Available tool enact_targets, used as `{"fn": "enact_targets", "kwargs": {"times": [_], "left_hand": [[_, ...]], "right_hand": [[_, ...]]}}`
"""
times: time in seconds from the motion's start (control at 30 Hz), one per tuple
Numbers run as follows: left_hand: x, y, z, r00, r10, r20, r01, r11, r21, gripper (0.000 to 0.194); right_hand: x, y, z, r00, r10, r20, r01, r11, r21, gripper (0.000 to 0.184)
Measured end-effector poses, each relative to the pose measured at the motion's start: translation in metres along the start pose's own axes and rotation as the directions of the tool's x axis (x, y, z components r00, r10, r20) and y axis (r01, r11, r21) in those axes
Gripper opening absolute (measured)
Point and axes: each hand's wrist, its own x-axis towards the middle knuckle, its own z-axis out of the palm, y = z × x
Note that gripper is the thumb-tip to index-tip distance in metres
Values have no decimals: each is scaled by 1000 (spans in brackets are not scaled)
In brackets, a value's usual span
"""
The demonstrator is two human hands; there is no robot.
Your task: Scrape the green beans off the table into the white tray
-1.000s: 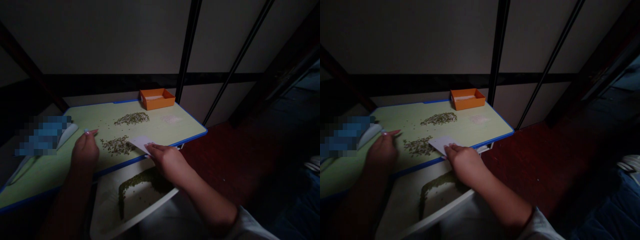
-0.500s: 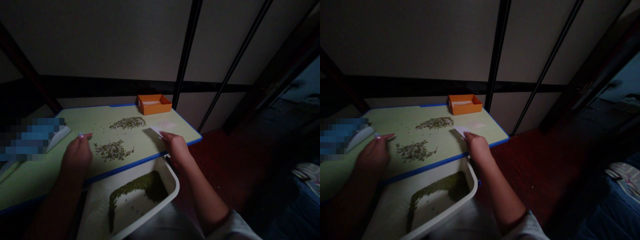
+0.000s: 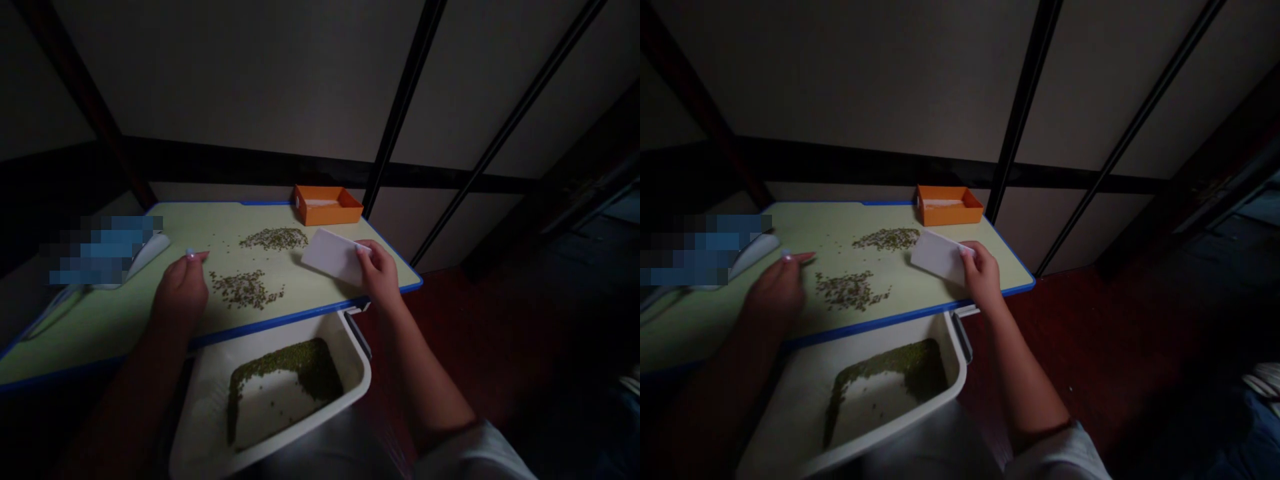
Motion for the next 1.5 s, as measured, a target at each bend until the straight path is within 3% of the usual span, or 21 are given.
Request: {"fn": "enact_targets", "kwargs": {"times": [0.17,0.5,0.77,0.97,1.5], "left_hand": [[-3,10,-1,996,-87,11,87,996,-18,41],[-10,24,-5,988,-153,7,153,987,-47,41],[-9,27,-5,986,-167,13,167,985,-46,40],[-8,26,-6,990,-136,31,137,990,-29,42],[-9,24,-5,990,-142,17,142,989,-42,42]], "right_hand": [[8,12,20,984,154,92,-163,980,113,31],[3,15,32,960,228,162,-258,945,200,39],[2,23,32,964,257,60,-264,934,240,36],[2,22,32,959,270,91,-282,945,164,38],[0,22,30,957,277,87,-289,939,188,39]]}}
